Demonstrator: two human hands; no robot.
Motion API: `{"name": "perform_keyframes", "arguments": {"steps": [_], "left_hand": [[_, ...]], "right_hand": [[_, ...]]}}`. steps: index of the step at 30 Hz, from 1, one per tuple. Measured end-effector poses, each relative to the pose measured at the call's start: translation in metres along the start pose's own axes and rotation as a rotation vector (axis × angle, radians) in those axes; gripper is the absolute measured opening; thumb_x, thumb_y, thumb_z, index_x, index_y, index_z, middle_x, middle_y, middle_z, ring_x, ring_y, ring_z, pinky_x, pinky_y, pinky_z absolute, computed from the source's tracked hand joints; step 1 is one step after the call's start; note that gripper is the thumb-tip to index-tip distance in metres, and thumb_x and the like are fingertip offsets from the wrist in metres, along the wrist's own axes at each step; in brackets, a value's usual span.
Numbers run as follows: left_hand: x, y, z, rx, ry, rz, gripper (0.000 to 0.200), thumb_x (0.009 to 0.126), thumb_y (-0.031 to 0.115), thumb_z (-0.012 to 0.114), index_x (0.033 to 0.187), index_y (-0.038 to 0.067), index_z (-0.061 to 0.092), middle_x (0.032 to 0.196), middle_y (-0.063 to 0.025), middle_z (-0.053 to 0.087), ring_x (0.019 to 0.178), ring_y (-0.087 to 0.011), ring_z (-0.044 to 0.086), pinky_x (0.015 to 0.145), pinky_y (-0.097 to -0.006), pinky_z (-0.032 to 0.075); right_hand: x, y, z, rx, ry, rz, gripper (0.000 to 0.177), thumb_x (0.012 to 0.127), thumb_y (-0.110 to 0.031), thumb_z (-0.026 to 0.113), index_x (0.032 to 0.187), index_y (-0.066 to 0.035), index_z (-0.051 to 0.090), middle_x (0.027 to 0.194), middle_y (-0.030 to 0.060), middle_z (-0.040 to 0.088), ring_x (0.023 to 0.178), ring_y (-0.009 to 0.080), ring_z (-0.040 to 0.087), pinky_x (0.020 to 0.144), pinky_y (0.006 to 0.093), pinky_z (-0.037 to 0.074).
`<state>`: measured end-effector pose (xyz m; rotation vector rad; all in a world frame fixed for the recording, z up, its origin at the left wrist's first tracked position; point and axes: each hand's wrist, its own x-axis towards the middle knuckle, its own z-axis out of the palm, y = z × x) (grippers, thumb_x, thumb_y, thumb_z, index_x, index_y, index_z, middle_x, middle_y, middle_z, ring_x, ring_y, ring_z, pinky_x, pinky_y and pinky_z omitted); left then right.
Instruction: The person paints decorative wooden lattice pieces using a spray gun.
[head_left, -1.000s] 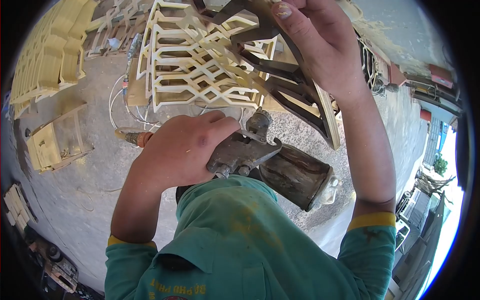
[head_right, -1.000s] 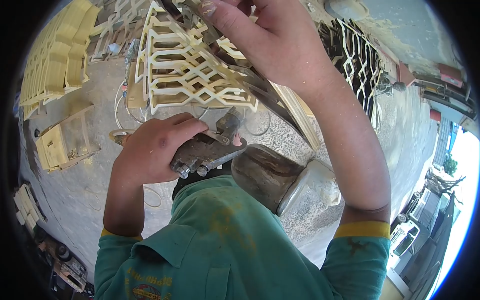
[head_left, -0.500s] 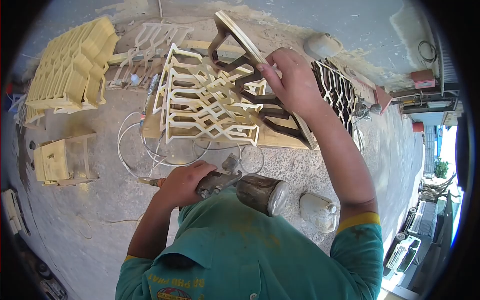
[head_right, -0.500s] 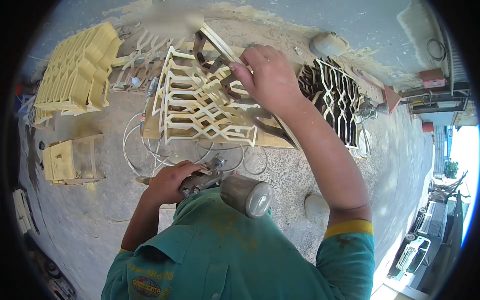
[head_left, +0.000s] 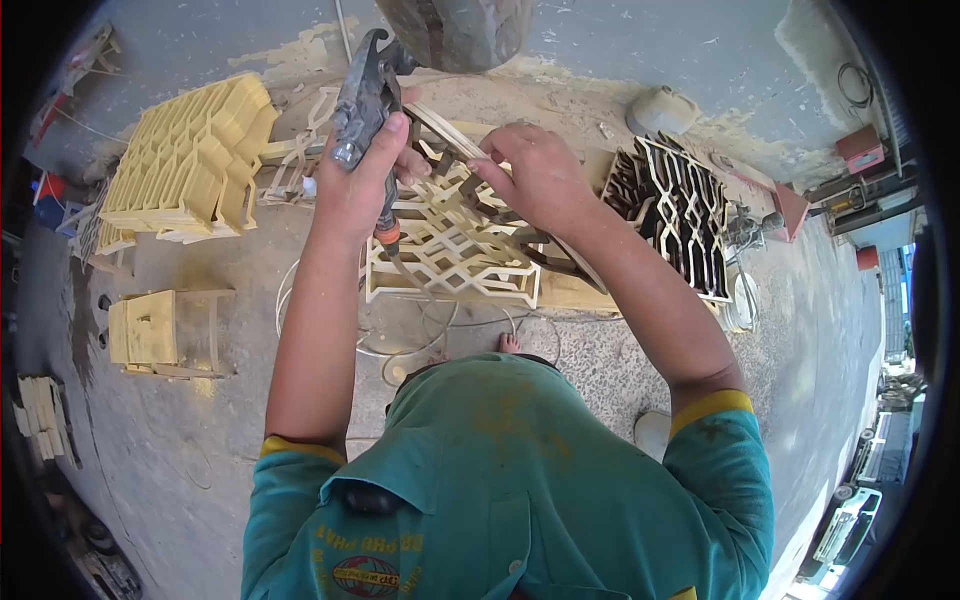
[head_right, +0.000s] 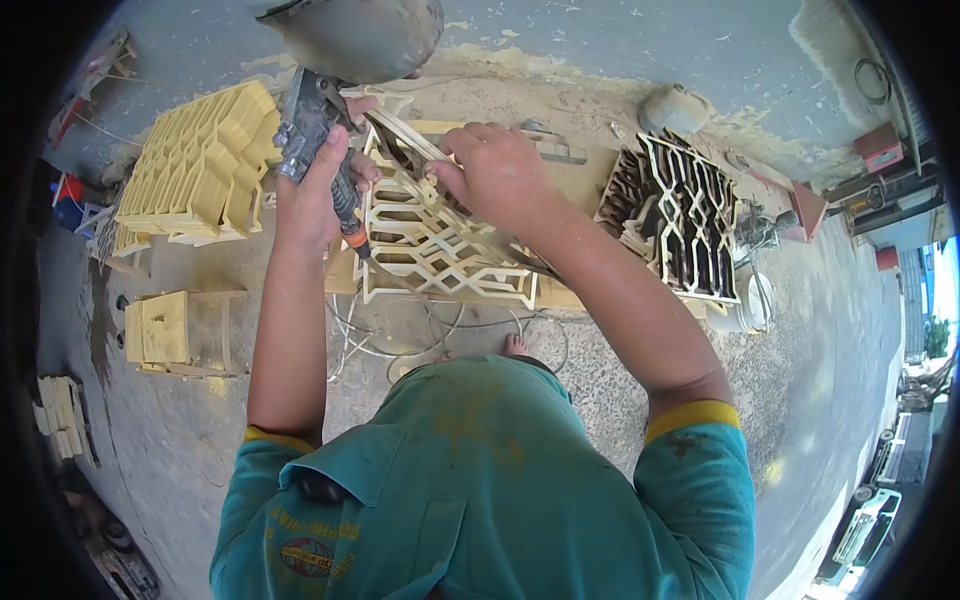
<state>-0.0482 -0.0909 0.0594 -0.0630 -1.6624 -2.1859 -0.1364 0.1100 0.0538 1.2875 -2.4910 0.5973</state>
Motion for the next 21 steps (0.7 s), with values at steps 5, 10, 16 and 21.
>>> {"name": "perform_keyframes", "arguments": {"steps": [5, 10, 16, 21], "left_hand": [[0.042, -0.017, 0.026, 0.019, -0.031, -0.105, 0.039, 0.099, 0.028, 0.059, 0.126, 0.001, 0.055, 0.122, -0.0100, 0.065, 0.070, -0.0195, 0.069, 0.057, -0.0256, 0.049], [0.053, -0.010, 0.037, 0.144, 0.014, -0.193, 0.043, 0.096, 0.033, 0.062, 0.124, 0.000, 0.057, 0.116, -0.0101, 0.063, 0.067, -0.0203, 0.070, 0.053, -0.0267, 0.048], [0.062, -0.009, 0.053, 0.268, -0.028, -0.216, 0.041, 0.097, 0.031, 0.061, 0.123, -0.001, 0.058, 0.116, -0.0107, 0.065, 0.065, -0.0186, 0.068, 0.053, -0.0258, 0.048], [0.056, -0.007, 0.057, 0.327, 0.029, -0.241, 0.044, 0.098, 0.029, 0.059, 0.133, 0.003, 0.050, 0.119, -0.0127, 0.065, 0.059, -0.0171, 0.064, 0.051, -0.0257, 0.047]], "right_hand": [[-0.012, -0.009, -0.030, -0.067, -0.226, 0.067, 0.028, 0.089, -0.034, 0.065, 0.099, -0.007, 0.067, 0.093, 0.0114, 0.068, 0.091, 0.0311, 0.065, 0.082, 0.0439, 0.050], [-0.035, -0.002, -0.170, 0.430, -0.115, 0.138, 0.029, 0.091, -0.031, 0.063, 0.102, -0.005, 0.068, 0.091, 0.0102, 0.070, 0.081, 0.0245, 0.066, 0.074, 0.0352, 0.053], [-0.104, 0.088, -0.222, 0.097, 0.235, 0.596, 0.028, 0.093, -0.029, 0.060, 0.108, -0.006, 0.064, 0.095, 0.0100, 0.069, 0.078, 0.0227, 0.067, 0.069, 0.0330, 0.053], [-0.118, 0.073, -0.175, -0.055, 0.198, 0.758, 0.028, 0.096, -0.028, 0.058, 0.114, -0.007, 0.061, 0.099, 0.0098, 0.069, 0.075, 0.0213, 0.067, 0.065, 0.0311, 0.052]]}}
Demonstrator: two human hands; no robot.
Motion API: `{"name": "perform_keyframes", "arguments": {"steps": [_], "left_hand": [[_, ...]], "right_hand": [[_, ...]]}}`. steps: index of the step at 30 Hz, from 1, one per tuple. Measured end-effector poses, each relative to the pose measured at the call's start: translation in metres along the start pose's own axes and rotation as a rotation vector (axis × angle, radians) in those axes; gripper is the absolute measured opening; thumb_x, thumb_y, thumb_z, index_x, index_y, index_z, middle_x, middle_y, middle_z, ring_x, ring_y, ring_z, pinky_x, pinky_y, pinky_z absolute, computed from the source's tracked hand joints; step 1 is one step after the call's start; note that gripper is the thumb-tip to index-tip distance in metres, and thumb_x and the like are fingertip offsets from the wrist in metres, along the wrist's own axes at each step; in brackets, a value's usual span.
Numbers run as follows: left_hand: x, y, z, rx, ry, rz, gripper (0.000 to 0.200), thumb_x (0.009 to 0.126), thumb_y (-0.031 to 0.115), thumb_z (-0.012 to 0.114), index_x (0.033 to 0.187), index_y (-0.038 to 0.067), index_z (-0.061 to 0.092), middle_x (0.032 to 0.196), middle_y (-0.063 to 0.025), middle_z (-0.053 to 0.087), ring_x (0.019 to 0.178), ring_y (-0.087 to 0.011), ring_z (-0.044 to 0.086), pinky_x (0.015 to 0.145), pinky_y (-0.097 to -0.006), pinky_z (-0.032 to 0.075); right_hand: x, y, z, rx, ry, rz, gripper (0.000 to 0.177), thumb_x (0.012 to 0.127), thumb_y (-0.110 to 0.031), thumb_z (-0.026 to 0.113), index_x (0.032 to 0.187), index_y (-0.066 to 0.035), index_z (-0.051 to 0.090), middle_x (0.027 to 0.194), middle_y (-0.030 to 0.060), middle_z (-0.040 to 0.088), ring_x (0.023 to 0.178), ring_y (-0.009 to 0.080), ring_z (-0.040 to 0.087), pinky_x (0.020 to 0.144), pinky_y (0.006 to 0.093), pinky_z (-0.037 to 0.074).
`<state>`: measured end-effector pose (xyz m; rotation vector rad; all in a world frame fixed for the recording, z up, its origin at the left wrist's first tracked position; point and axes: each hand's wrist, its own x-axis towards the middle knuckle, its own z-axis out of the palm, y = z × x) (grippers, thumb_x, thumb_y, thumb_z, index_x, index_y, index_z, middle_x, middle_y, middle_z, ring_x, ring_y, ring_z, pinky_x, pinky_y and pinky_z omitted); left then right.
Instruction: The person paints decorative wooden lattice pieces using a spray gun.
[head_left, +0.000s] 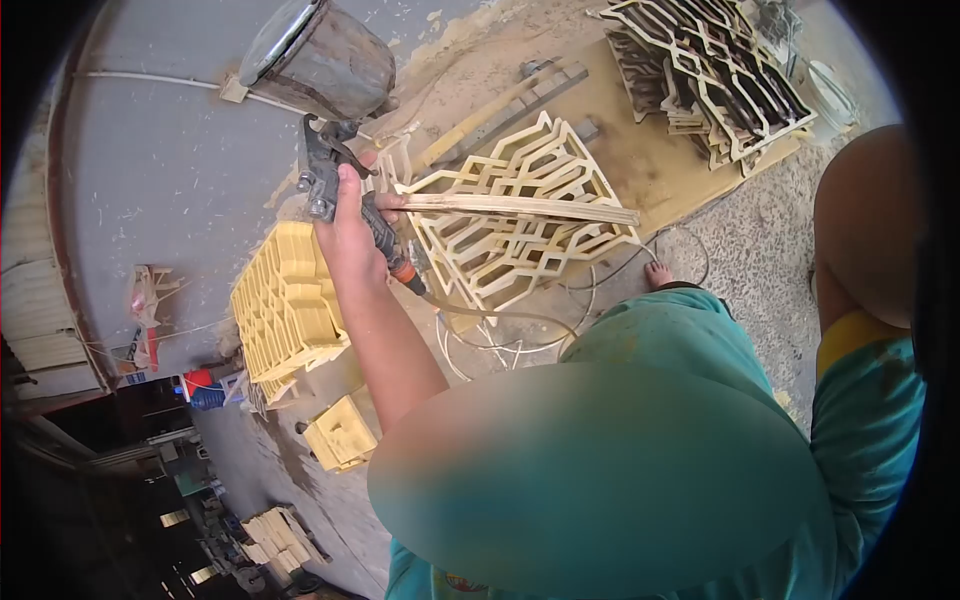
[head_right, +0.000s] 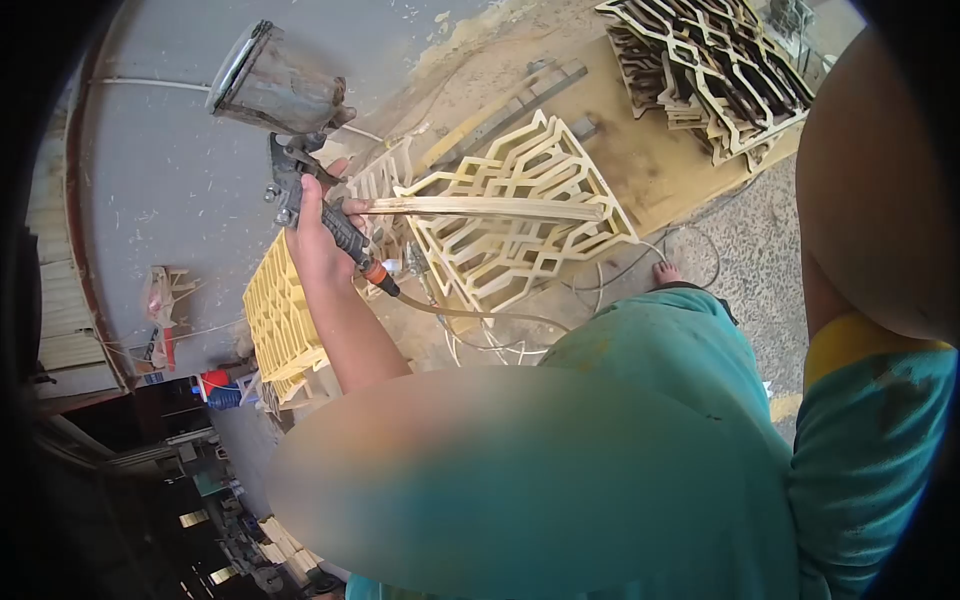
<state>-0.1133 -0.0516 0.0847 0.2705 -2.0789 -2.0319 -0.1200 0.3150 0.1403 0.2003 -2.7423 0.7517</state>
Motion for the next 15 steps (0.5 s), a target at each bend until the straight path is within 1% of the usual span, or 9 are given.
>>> {"name": "perform_keyframes", "arguments": {"steps": [2, 3, 5, 7, 9, 11, 12, 14, 15], "left_hand": [[0.014, 0.005, 0.010, -0.005, -0.017, 0.005, 0.045, 0.099, 0.028, 0.059, 0.135, 0.004, 0.047, 0.119, -0.0127, 0.065, 0.058, -0.0169, 0.063, 0.051, -0.0263, 0.046], [0.017, 0.003, 0.011, -0.004, -0.025, 0.028, 0.046, 0.099, 0.028, 0.058, 0.136, 0.004, 0.046, 0.119, -0.0130, 0.065, 0.058, -0.0170, 0.063, 0.051, -0.0272, 0.047], [0.023, -0.001, 0.012, 0.012, -0.022, 0.035, 0.045, 0.099, 0.028, 0.058, 0.136, 0.003, 0.046, 0.118, -0.0143, 0.066, 0.057, -0.0176, 0.063, 0.051, -0.0280, 0.047], [0.021, -0.003, 0.014, 0.053, -0.023, -0.008, 0.047, 0.099, 0.029, 0.058, 0.136, 0.003, 0.046, 0.117, -0.0149, 0.066, 0.056, -0.0175, 0.062, 0.051, -0.0279, 0.046], [0.028, -0.005, 0.024, 0.062, -0.037, 0.007, 0.049, 0.099, 0.031, 0.058, 0.137, 0.004, 0.045, 0.118, -0.0150, 0.066, 0.057, -0.0179, 0.062, 0.051, -0.0273, 0.047], [0.031, -0.007, 0.011, 0.150, -0.055, 0.047, 0.051, 0.099, 0.034, 0.058, 0.139, 0.006, 0.045, 0.119, -0.0145, 0.066, 0.058, -0.0190, 0.064, 0.051, -0.0263, 0.048], [0.021, -0.004, 0.010, 0.196, -0.029, 0.035, 0.051, 0.099, 0.034, 0.058, 0.139, 0.006, 0.045, 0.119, -0.0144, 0.066, 0.058, -0.0190, 0.064, 0.051, -0.0264, 0.048], [-0.001, 0.012, 0.016, 0.252, 0.002, 0.001, 0.051, 0.098, 0.034, 0.058, 0.138, 0.006, 0.045, 0.118, -0.0142, 0.066, 0.058, -0.0189, 0.064, 0.051, -0.0265, 0.048], [-0.008, 0.017, 0.020, 0.269, 0.005, -0.008, 0.050, 0.098, 0.034, 0.058, 0.138, 0.006, 0.045, 0.118, -0.0141, 0.066, 0.058, -0.0189, 0.064, 0.051, -0.0265, 0.048]], "right_hand": [[-0.017, -0.028, 0.032, -0.161, 0.052, -0.033, 0.028, 0.096, -0.027, 0.057, 0.116, -0.007, 0.060, 0.100, 0.0097, 0.069, 0.074, 0.0207, 0.067, 0.064, 0.0304, 0.052], [-0.026, -0.054, 0.057, -0.316, 0.087, -0.063, 0.029, 0.097, -0.027, 0.057, 0.117, -0.007, 0.059, 0.101, 0.0097, 0.069, 0.073, 0.0204, 0.067, 0.063, 0.0300, 0.052], [-0.027, -0.105, 0.117, -0.836, 0.163, -0.086, 0.029, 0.098, -0.026, 0.056, 0.120, -0.007, 0.058, 0.103, 0.0096, 0.069, 0.072, 0.0198, 0.067, 0.061, 0.0293, 0.052], [-0.022, -0.158, 0.176, -1.348, 0.157, -0.048, 0.029, 0.099, -0.026, 0.055, 0.122, -0.007, 0.057, 0.104, 0.0096, 0.069, 0.071, 0.0192, 0.067, 0.060, 0.0286, 0.052], [-0.012, -0.205, 0.222, -1.627, 0.104, 0.023, 0.030, 0.100, -0.025, 0.054, 0.124, -0.008, 0.056, 0.105, 0.0095, 0.069, 0.070, 0.0186, 0.067, 0.058, 0.0278, 0.052], [0.011, -0.250, 0.241, -1.646, -0.011, 0.100, 0.031, 0.100, -0.024, 0.053, 0.126, -0.008, 0.055, 0.107, 0.0094, 0.069, 0.069, 0.0180, 0.067, 0.057, 0.0271, 0.052], [0.018, -0.263, 0.245, -1.617, -0.075, 0.070, 0.031, 0.101, -0.024, 0.052, 0.127, -0.008, 0.054, 0.108, 0.0094, 0.069, 0.068, 0.0177, 0.067, 0.056, 0.0267, 0.052], [0.024, -0.275, 0.249, -1.589, -0.197, -0.057, 0.032, 0.102, -0.023, 0.051, 0.129, -0.008, 0.053, 0.109, 0.0093, 0.068, 0.067, 0.0171, 0.067, 0.054, 0.0260, 0.051], [0.026, -0.274, 0.245, -1.599, -0.222, -0.162, 0.038, 0.101, -0.022, 0.052, 0.136, -0.008, 0.045, 0.110, 0.0097, 0.069, 0.060, 0.0165, 0.065, 0.049, 0.0250, 0.050]]}}
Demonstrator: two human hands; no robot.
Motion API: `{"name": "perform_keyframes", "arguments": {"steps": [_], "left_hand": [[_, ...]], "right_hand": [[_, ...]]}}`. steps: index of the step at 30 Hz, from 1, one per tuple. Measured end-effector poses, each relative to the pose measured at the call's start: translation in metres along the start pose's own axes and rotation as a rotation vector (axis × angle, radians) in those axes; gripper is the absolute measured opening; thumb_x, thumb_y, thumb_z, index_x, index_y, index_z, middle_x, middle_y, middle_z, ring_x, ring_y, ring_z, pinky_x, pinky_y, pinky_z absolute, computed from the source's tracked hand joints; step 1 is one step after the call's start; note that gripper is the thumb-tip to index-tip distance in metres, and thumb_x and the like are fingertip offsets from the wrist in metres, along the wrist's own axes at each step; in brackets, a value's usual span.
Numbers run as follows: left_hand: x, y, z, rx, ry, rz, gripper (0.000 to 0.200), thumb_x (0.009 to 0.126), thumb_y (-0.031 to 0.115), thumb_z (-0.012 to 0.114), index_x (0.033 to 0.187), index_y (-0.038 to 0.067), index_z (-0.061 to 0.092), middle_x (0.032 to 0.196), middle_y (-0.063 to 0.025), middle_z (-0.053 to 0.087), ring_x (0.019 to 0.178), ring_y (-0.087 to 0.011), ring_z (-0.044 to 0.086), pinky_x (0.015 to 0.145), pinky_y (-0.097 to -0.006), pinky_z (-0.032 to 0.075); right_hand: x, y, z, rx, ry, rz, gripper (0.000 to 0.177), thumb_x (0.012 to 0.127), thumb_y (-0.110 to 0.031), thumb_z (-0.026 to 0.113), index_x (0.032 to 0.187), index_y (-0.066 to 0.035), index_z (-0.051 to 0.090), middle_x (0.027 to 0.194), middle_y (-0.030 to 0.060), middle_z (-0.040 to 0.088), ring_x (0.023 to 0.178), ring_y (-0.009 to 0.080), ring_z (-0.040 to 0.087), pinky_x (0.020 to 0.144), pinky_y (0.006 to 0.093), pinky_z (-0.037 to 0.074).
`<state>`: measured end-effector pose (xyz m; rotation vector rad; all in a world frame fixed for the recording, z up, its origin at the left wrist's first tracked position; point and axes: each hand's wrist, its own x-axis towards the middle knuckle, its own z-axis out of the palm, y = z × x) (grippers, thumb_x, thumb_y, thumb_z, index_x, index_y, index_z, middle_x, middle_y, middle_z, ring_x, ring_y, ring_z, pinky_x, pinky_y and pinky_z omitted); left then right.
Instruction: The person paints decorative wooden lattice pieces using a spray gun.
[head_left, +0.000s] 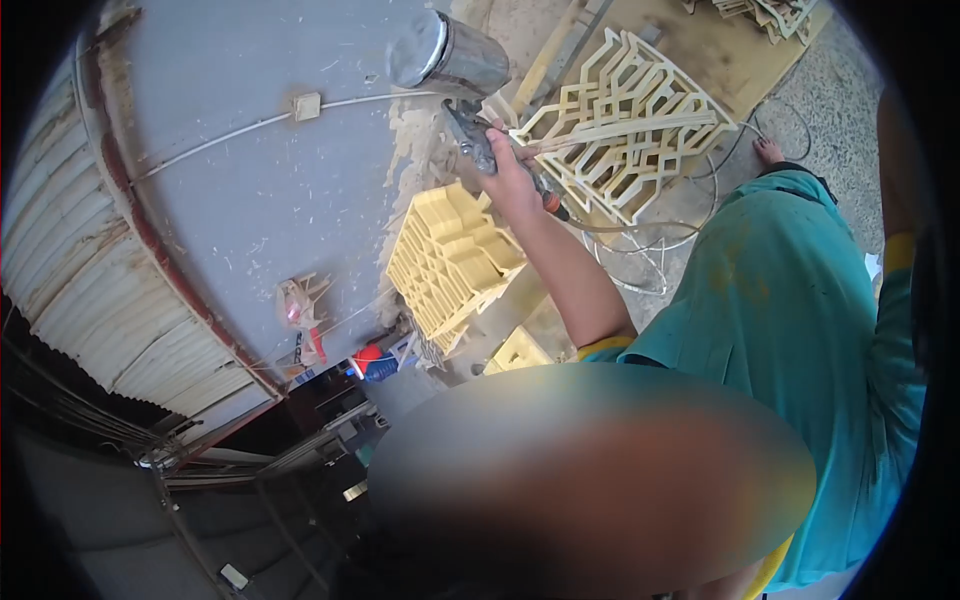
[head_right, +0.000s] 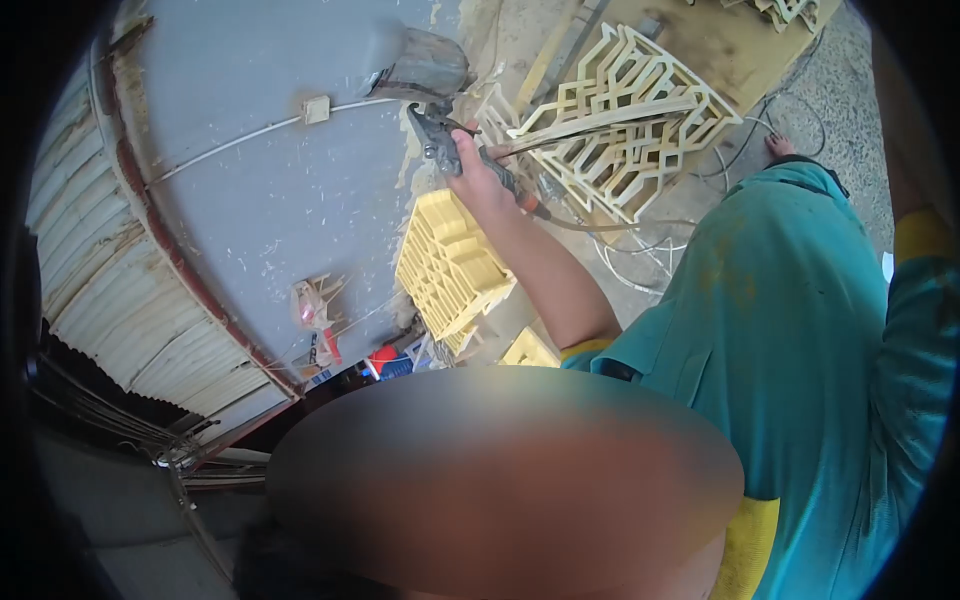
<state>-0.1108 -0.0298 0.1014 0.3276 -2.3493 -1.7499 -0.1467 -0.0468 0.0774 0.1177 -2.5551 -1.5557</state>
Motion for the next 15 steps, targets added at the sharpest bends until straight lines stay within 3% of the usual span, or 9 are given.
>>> {"name": "perform_keyframes", "arguments": {"steps": [1, 3, 7, 11, 15], "left_hand": [[-0.005, 0.004, 0.001, 0.012, -0.006, -0.010, 0.050, 0.098, 0.034, 0.058, 0.138, 0.006, 0.045, 0.117, -0.0140, 0.066, 0.059, -0.0189, 0.064, 0.052, -0.0266, 0.048], [-0.011, 0.011, 0.002, 0.052, -0.022, -0.028, 0.050, 0.098, 0.034, 0.059, 0.137, 0.006, 0.046, 0.117, -0.0139, 0.066, 0.059, -0.0189, 0.064, 0.052, -0.0267, 0.048], [-0.021, 0.022, 0.001, 0.100, 0.001, -0.054, 0.049, 0.098, 0.035, 0.059, 0.136, 0.006, 0.046, 0.115, -0.0135, 0.065, 0.060, -0.0188, 0.063, 0.053, -0.0270, 0.048], [-0.033, 0.025, -0.001, 0.117, 0.028, -0.079, 0.049, 0.098, 0.035, 0.059, 0.135, 0.006, 0.047, 0.113, -0.0131, 0.065, 0.060, -0.0187, 0.063, 0.053, -0.0272, 0.048], [-0.035, 0.030, -0.003, 0.123, 0.033, -0.084, 0.048, 0.097, 0.035, 0.060, 0.134, 0.006, 0.047, 0.112, -0.0127, 0.065, 0.061, -0.0186, 0.063, 0.054, -0.0274, 0.048]], "right_hand": [[0.002, 0.004, 0.002, -0.026, 0.052, -0.080, 0.046, 0.101, -0.021, 0.053, 0.142, -0.008, 0.037, 0.110, 0.0101, 0.070, 0.053, 0.0160, 0.063, 0.045, 0.0239, 0.048], [0.005, -0.003, 0.003, -0.163, 0.043, -0.083, 0.050, 0.100, -0.018, 0.054, 0.145, -0.009, 0.032, 0.110, 0.0101, 0.070, 0.054, 0.0152, 0.063, 0.044, 0.0237, 0.047], [-0.001, 0.000, 0.003, -0.040, 0.077, -0.063, 0.051, 0.100, -0.017, 0.054, 0.146, -0.012, 0.031, 0.111, 0.0096, 0.069, 0.052, 0.0140, 0.060, 0.042, 0.0239, 0.045], [-0.004, 0.000, 0.001, -0.136, 0.043, -0.110, 0.054, 0.101, -0.019, 0.054, 0.148, -0.016, 0.028, 0.113, 0.0099, 0.069, 0.048, 0.0128, 0.052, 0.042, 0.0233, 0.043], [-0.004, 0.001, 0.005, -0.097, 0.060, -0.123, 0.060, 0.101, -0.020, 0.054, 0.150, -0.013, 0.020, 0.117, 0.0104, 0.068, 0.047, 0.0125, 0.050, 0.043, 0.0228, 0.042]]}}
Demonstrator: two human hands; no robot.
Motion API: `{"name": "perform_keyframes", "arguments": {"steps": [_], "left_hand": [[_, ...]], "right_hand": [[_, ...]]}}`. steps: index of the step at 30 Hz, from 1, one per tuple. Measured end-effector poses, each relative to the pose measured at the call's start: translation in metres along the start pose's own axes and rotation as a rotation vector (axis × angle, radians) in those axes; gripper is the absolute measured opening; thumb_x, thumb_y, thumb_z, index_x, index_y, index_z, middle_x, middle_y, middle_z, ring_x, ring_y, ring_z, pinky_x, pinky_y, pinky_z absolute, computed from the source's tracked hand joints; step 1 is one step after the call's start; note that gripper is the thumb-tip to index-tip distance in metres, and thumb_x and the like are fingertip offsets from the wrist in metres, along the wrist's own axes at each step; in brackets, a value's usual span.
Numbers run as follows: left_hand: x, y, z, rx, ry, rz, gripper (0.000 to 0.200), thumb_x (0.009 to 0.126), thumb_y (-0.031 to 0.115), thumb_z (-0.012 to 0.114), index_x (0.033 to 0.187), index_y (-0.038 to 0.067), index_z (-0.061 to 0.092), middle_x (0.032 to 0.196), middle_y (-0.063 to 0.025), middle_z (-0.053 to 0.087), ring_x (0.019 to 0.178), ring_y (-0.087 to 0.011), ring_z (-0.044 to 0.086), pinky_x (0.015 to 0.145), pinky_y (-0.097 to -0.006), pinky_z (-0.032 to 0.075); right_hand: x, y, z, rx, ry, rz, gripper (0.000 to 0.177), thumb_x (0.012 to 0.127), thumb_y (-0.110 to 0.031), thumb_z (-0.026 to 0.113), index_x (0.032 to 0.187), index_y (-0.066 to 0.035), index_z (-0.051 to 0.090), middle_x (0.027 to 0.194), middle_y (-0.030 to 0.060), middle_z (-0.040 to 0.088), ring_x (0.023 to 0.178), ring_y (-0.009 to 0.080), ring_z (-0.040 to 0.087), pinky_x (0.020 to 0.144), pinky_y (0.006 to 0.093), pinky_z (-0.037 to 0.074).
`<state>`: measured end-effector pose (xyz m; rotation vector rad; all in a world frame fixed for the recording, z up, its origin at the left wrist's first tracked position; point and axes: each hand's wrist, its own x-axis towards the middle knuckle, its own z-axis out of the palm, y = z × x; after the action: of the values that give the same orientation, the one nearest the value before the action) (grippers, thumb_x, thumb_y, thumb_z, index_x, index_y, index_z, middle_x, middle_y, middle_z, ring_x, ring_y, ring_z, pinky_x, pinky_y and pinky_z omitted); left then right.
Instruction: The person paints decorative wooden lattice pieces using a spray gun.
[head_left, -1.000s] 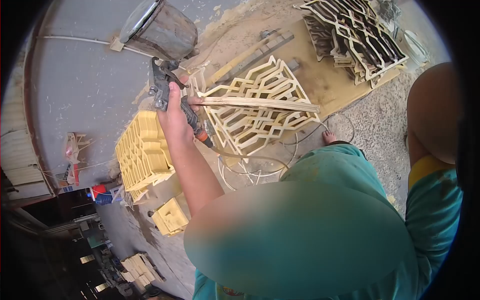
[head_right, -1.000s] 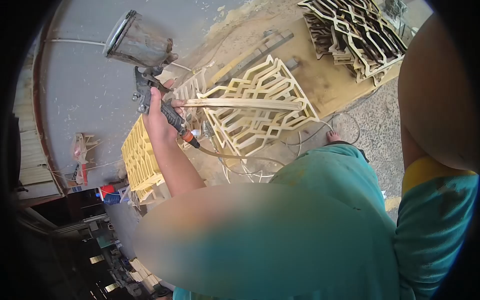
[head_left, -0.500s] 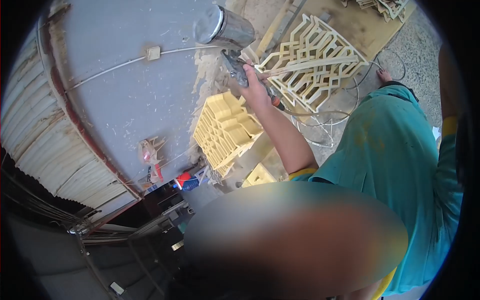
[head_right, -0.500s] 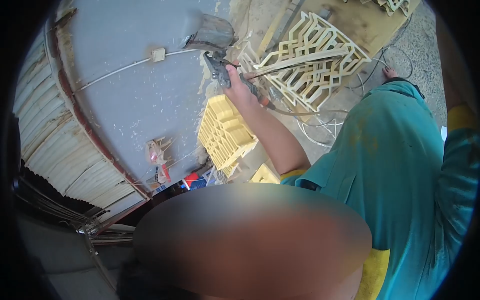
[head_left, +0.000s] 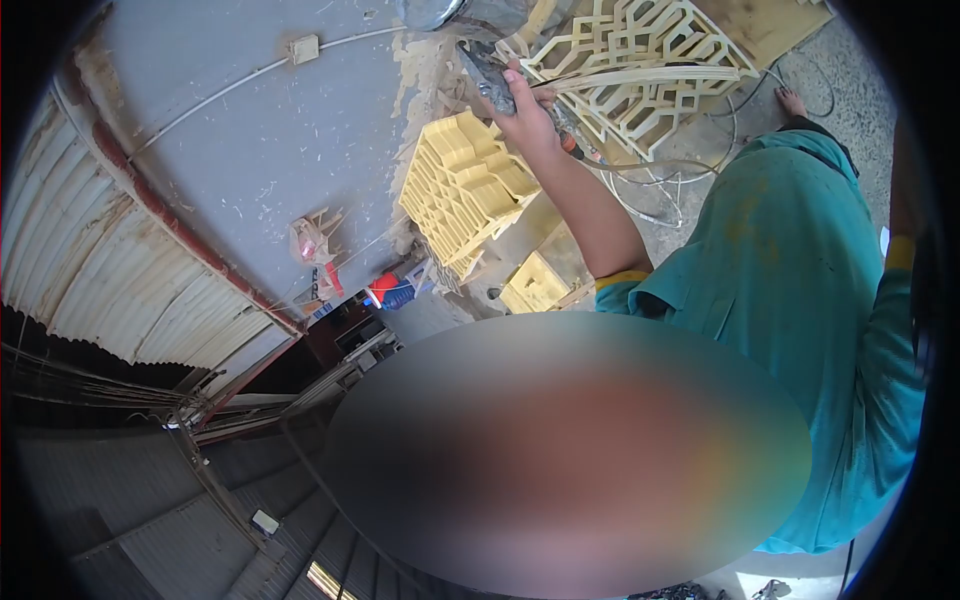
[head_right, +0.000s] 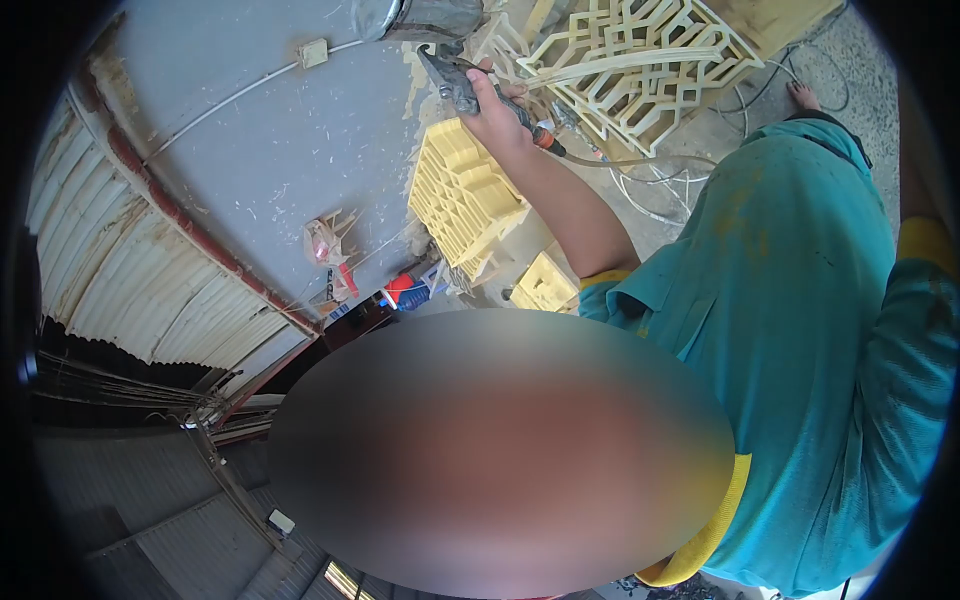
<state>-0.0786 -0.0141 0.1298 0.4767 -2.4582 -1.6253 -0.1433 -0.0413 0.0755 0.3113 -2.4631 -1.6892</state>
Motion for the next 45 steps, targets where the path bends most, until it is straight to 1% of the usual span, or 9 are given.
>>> {"name": "perform_keyframes", "arguments": {"steps": [10, 16, 22, 25, 31, 40, 43, 44, 45], "left_hand": [[-0.006, 0.005, -0.005, 0.024, 0.000, -0.009, 0.047, 0.096, 0.035, 0.061, 0.132, 0.006, 0.048, 0.108, -0.0118, 0.065, 0.063, -0.0184, 0.063, 0.056, -0.0280, 0.048], [-0.012, 0.009, -0.007, 0.040, 0.006, -0.018, 0.046, 0.096, 0.035, 0.061, 0.130, 0.006, 0.049, 0.105, -0.0113, 0.065, 0.064, -0.0183, 0.063, 0.057, -0.0284, 0.048], [-0.019, 0.012, -0.010, 0.057, 0.015, -0.029, 0.045, 0.096, 0.035, 0.062, 0.128, 0.006, 0.050, 0.103, -0.0107, 0.064, 0.065, -0.0182, 0.063, 0.058, -0.0288, 0.048], [-0.022, 0.012, -0.012, 0.064, 0.017, -0.034, 0.045, 0.095, 0.035, 0.062, 0.128, 0.006, 0.050, 0.102, -0.0104, 0.064, 0.065, -0.0181, 0.063, 0.058, -0.0289, 0.048], [-0.027, 0.014, -0.012, 0.082, 0.021, -0.043, 0.044, 0.095, 0.035, 0.063, 0.126, 0.006, 0.051, 0.099, -0.0099, 0.064, 0.066, -0.0180, 0.063, 0.059, -0.0293, 0.048], [-0.034, 0.017, -0.015, 0.123, 0.022, -0.063, 0.043, 0.094, 0.035, 0.063, 0.124, 0.006, 0.052, 0.096, -0.0090, 0.064, 0.068, -0.0178, 0.062, 0.061, -0.0298, 0.048], [-0.039, 0.019, -0.017, 0.145, 0.024, -0.074, 0.042, 0.094, 0.035, 0.064, 0.123, 0.006, 0.052, 0.095, -0.0087, 0.064, 0.068, -0.0178, 0.062, 0.061, -0.0300, 0.048], [-0.042, 0.020, -0.018, 0.160, 0.023, -0.079, 0.042, 0.094, 0.035, 0.064, 0.123, 0.006, 0.052, 0.094, -0.0086, 0.064, 0.068, -0.0177, 0.062, 0.061, -0.0301, 0.048], [-0.045, 0.022, -0.021, 0.177, 0.023, -0.085, 0.042, 0.094, 0.035, 0.064, 0.122, 0.006, 0.052, 0.094, -0.0086, 0.063, 0.068, -0.0177, 0.062, 0.062, -0.0301, 0.048]], "right_hand": [[0.009, -0.017, -0.008, -0.030, -0.090, 0.080, 0.063, 0.101, -0.020, 0.054, 0.151, -0.010, 0.017, 0.118, 0.0092, 0.067, 0.054, 0.0116, 0.056, 0.045, 0.0216, 0.045], [0.007, -0.008, -0.002, -0.059, -0.047, 0.094, 0.060, 0.100, -0.020, 0.055, 0.149, -0.009, 0.021, 0.115, 0.0103, 0.067, 0.054, 0.0114, 0.059, 0.048, 0.0181, 0.049], [0.004, 0.000, 0.001, -0.026, -0.039, 0.142, 0.059, 0.100, -0.021, 0.055, 0.147, -0.009, 0.023, 0.113, 0.0111, 0.067, 0.052, 0.0143, 0.060, 0.048, 0.0187, 0.050], [0.008, -0.004, 0.003, 0.052, 0.050, 0.030, 0.056, 0.099, -0.022, 0.055, 0.145, -0.009, 0.025, 0.111, 0.0113, 0.067, 0.050, 0.0153, 0.059, 0.046, 0.0192, 0.049], [0.009, -0.008, -0.001, 0.050, -0.030, 0.142, 0.055, 0.099, -0.022, 0.055, 0.143, -0.008, 0.025, 0.111, 0.0126, 0.066, 0.049, 0.0160, 0.058, 0.046, 0.0198, 0.050], [0.007, -0.007, 0.002, -0.018, -0.028, 0.108, 0.062, 0.100, -0.021, 0.055, 0.149, -0.008, 0.019, 0.109, 0.0099, 0.067, 0.052, 0.0148, 0.059, 0.049, 0.0218, 0.052], [0.013, -0.010, 0.002, -0.022, -0.001, 0.085, 0.050, 0.101, -0.023, 0.051, 0.141, -0.006, 0.026, 0.107, 0.0121, 0.066, 0.056, 0.0195, 0.063, 0.049, 0.0235, 0.053], [0.034, -0.050, -0.007, -0.138, 0.031, 0.052, 0.031, 0.096, -0.021, 0.064, 0.122, -0.006, 0.055, 0.109, 0.0072, 0.063, 0.100, 0.0165, 0.058, 0.087, 0.0307, 0.050], [0.047, -0.066, -0.006, -0.045, 0.008, 0.140, 0.036, 0.096, -0.021, 0.064, 0.127, -0.008, 0.052, 0.114, 0.0081, 0.062, 0.104, 0.0181, 0.057, 0.091, 0.0313, 0.050]]}}
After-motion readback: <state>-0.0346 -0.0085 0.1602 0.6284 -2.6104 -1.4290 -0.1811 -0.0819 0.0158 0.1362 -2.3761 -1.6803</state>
